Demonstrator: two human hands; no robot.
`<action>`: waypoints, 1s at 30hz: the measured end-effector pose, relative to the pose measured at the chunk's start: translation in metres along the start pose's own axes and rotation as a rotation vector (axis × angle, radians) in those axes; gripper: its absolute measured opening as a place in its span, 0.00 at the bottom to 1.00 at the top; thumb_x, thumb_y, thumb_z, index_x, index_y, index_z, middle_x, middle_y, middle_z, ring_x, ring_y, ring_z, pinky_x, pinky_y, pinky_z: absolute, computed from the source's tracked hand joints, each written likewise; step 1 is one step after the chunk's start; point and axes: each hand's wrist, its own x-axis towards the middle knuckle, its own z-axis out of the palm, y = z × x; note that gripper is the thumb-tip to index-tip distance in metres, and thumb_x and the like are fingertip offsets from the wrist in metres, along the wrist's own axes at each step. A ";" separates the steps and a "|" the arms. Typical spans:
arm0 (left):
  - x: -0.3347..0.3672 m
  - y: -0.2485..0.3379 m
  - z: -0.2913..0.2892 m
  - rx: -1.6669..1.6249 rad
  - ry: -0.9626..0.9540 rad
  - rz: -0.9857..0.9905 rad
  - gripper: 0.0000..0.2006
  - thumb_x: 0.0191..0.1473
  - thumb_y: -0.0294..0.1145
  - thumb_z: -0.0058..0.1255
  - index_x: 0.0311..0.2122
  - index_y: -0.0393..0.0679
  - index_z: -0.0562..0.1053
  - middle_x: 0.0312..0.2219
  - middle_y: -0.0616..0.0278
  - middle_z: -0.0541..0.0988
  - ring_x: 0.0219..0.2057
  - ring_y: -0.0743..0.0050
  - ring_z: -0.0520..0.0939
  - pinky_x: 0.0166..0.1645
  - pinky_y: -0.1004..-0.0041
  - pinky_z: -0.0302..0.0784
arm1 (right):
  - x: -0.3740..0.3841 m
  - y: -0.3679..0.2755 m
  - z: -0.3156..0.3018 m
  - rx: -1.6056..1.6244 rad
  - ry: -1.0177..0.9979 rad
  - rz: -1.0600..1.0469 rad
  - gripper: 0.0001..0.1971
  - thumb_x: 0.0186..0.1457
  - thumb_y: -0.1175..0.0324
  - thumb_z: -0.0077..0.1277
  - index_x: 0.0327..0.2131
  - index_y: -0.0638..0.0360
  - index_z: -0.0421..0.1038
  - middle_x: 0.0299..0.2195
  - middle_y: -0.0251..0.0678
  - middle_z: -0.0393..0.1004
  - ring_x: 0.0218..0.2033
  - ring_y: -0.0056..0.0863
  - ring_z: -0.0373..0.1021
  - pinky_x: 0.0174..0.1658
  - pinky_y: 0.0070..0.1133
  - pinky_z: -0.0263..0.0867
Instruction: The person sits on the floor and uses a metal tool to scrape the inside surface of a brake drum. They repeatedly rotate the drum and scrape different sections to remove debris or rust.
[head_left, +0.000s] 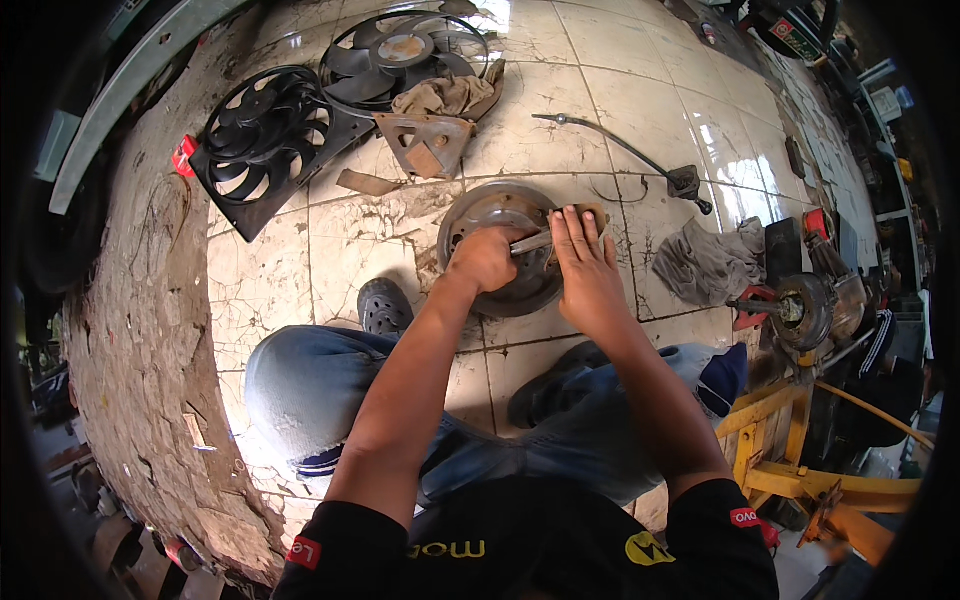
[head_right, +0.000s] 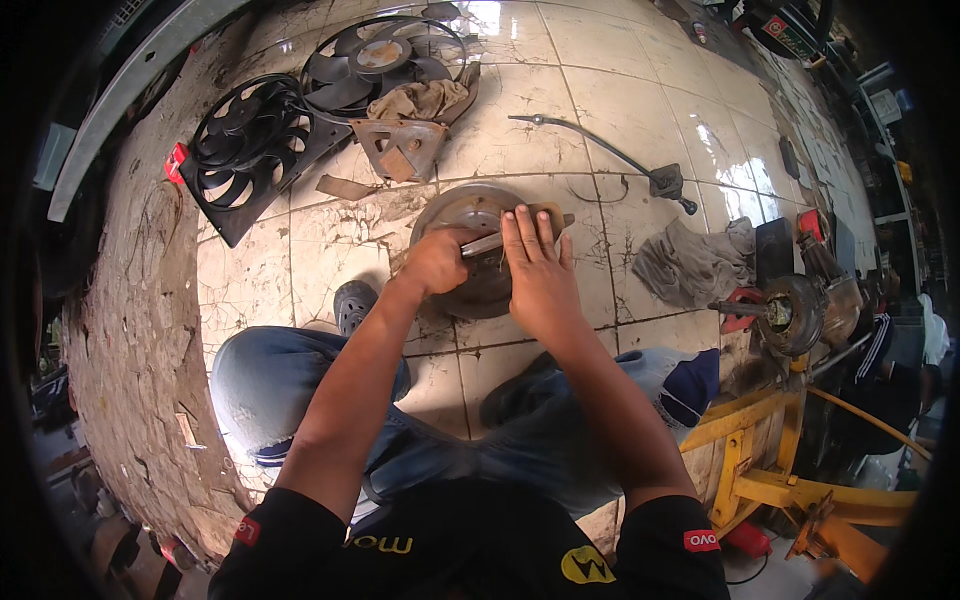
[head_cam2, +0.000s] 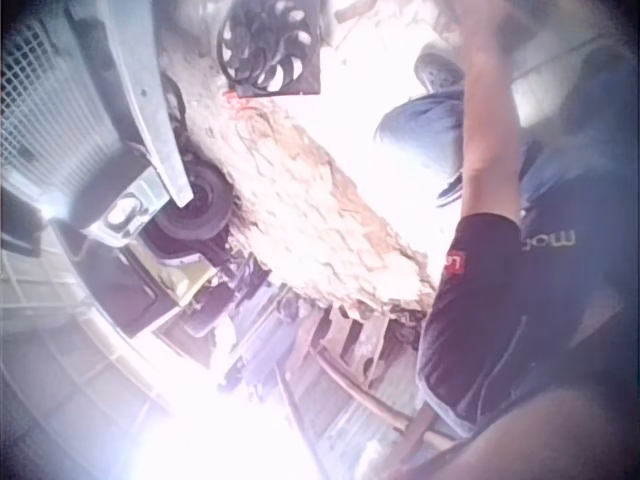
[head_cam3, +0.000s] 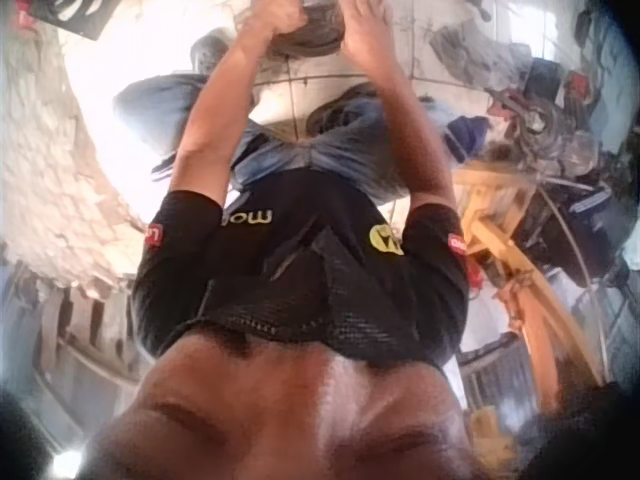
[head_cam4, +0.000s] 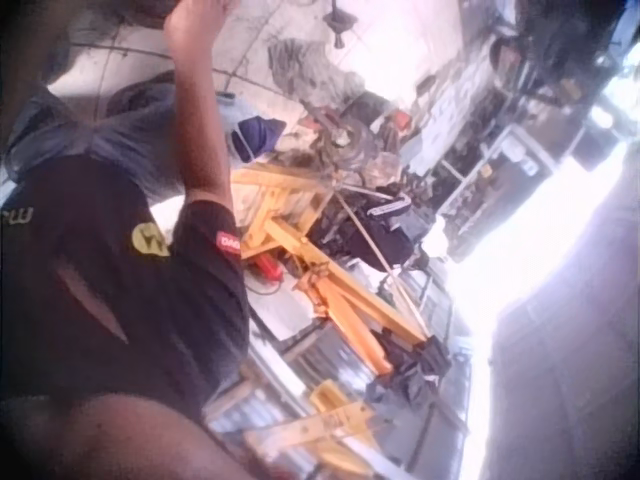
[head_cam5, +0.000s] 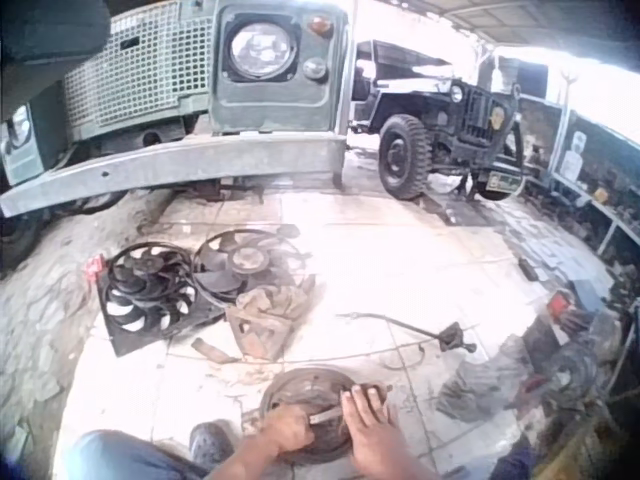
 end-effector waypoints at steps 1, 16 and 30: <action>0.001 0.000 0.000 0.008 -0.004 0.013 0.30 0.45 0.27 0.55 0.58 0.56 0.74 0.49 0.49 0.80 0.52 0.50 0.79 0.57 0.61 0.75 | -0.001 0.001 -0.005 -0.018 -0.025 0.009 0.43 0.51 0.81 0.47 0.71 0.53 0.45 0.72 0.39 0.47 0.72 0.43 0.45 0.69 0.51 0.43; 0.002 0.003 0.001 -0.020 0.014 -0.001 0.31 0.45 0.26 0.55 0.59 0.54 0.74 0.51 0.49 0.79 0.53 0.49 0.78 0.59 0.62 0.73 | -0.004 0.003 0.019 0.055 0.056 0.013 0.44 0.52 0.80 0.48 0.71 0.61 0.41 0.73 0.49 0.40 0.72 0.53 0.40 0.70 0.49 0.43; 0.004 0.003 0.001 -0.030 0.055 0.018 0.28 0.46 0.26 0.55 0.56 0.51 0.76 0.49 0.47 0.79 0.52 0.47 0.78 0.59 0.60 0.73 | 0.015 0.021 0.016 0.139 0.089 0.048 0.43 0.50 0.80 0.49 0.70 0.61 0.45 0.71 0.49 0.44 0.72 0.53 0.42 0.70 0.49 0.43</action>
